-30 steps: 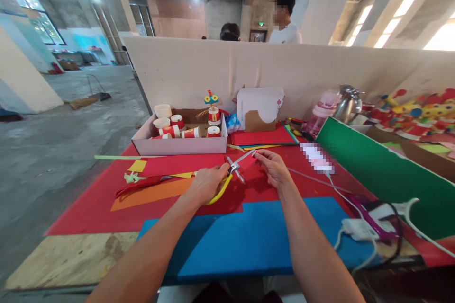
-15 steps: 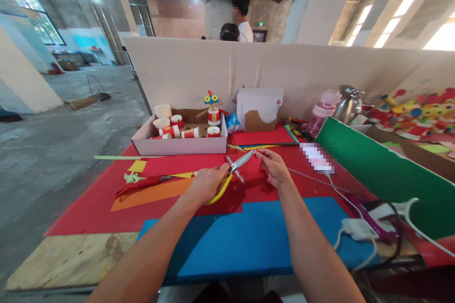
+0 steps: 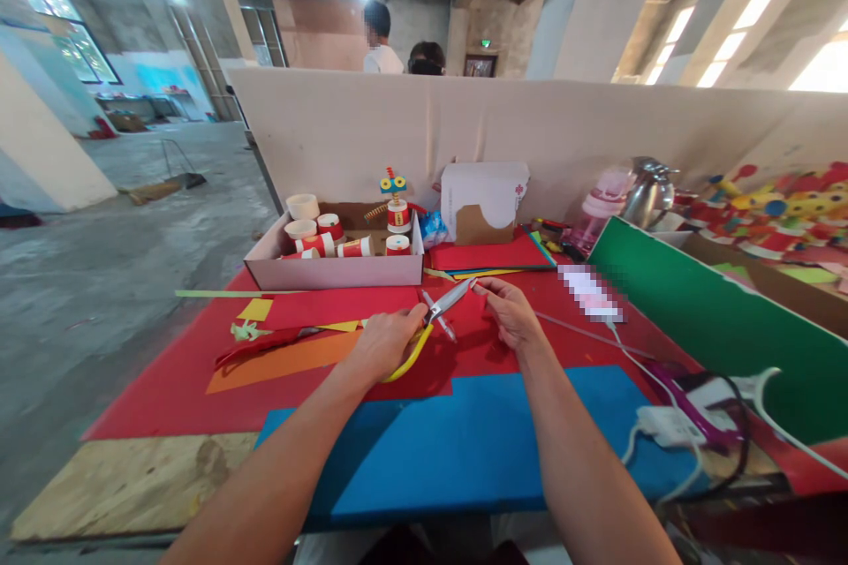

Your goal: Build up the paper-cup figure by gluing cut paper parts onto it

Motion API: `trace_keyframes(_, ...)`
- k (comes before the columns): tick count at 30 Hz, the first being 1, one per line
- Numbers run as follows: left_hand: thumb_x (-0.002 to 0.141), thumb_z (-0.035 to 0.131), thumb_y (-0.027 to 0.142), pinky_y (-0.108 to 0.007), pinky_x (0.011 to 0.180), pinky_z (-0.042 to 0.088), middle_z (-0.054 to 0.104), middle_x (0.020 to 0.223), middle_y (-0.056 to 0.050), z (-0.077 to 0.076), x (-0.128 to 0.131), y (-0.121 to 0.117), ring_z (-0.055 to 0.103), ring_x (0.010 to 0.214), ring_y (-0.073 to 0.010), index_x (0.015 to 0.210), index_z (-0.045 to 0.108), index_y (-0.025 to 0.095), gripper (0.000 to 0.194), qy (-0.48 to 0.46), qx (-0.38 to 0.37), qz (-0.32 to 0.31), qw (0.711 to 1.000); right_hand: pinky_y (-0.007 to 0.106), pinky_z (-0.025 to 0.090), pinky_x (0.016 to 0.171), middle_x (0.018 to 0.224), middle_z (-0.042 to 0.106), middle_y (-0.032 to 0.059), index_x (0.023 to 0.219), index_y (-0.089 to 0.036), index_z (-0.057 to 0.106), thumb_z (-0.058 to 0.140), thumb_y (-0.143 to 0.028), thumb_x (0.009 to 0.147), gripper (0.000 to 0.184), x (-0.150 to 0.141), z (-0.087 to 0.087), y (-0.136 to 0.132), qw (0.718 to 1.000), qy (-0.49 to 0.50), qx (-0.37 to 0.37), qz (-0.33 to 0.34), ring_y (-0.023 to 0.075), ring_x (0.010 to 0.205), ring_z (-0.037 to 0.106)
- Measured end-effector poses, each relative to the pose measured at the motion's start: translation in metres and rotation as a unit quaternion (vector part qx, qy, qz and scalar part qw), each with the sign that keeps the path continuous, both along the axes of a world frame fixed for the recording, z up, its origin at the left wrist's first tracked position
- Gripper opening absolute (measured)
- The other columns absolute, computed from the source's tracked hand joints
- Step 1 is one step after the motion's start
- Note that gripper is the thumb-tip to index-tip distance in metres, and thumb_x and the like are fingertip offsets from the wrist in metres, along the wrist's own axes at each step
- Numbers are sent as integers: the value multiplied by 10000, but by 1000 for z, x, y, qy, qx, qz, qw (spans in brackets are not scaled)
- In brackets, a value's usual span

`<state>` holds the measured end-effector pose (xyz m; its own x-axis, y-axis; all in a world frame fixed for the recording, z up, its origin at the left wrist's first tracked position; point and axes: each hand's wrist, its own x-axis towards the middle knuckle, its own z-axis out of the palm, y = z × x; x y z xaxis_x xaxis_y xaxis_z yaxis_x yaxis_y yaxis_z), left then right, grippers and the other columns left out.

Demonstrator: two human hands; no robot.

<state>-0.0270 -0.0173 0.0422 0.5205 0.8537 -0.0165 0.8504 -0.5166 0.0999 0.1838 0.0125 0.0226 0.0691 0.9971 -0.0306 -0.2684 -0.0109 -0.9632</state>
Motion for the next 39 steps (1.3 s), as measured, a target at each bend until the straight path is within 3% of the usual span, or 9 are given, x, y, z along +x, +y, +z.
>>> trace_keyframes(13, 898, 364, 237, -289, 670, 456, 679, 890, -98, -1, -1, 0, 667, 835, -246, 1138, 430, 203, 251, -5, -2, 4, 1000, 215, 372, 459, 581, 631, -42, 668, -212, 700, 834, -414, 480, 307, 2, 0, 1, 1000, -23, 5, -19, 65, 464, 459)
trace_keyframes(19, 899, 335, 233, -328, 656, 463, 677, 891, -115, 0, -1, 0, 663, 827, -285, 1123, 441, 185, 252, -7, -1, -4, 1000, 201, 367, 440, 579, 639, -41, 684, -200, 694, 835, -390, 491, 305, 2, 1, 0, 1000, -4, -1, -9, 64, 458, 479)
trace_keyframes(26, 907, 354, 229, -311, 659, 457, 678, 900, -107, 2, 0, -1, 665, 846, -274, 1115, 434, 195, 225, -10, -7, 0, 1000, 184, 390, 434, 590, 647, -40, 703, -204, 691, 833, -378, 518, 291, 3, 0, 0, 1000, 4, 3, -1, 71, 480, 530)
trace_keyframes(39, 906, 360, 245, -307, 638, 440, 684, 869, -93, -3, -2, 1, 668, 820, -278, 1101, 441, 201, 216, -9, 0, -1, 1000, 213, 451, 567, 640, 675, -27, 707, -198, 691, 857, -393, 465, 353, 6, -6, 4, 1000, 13, 0, -15, 94, 576, 583)
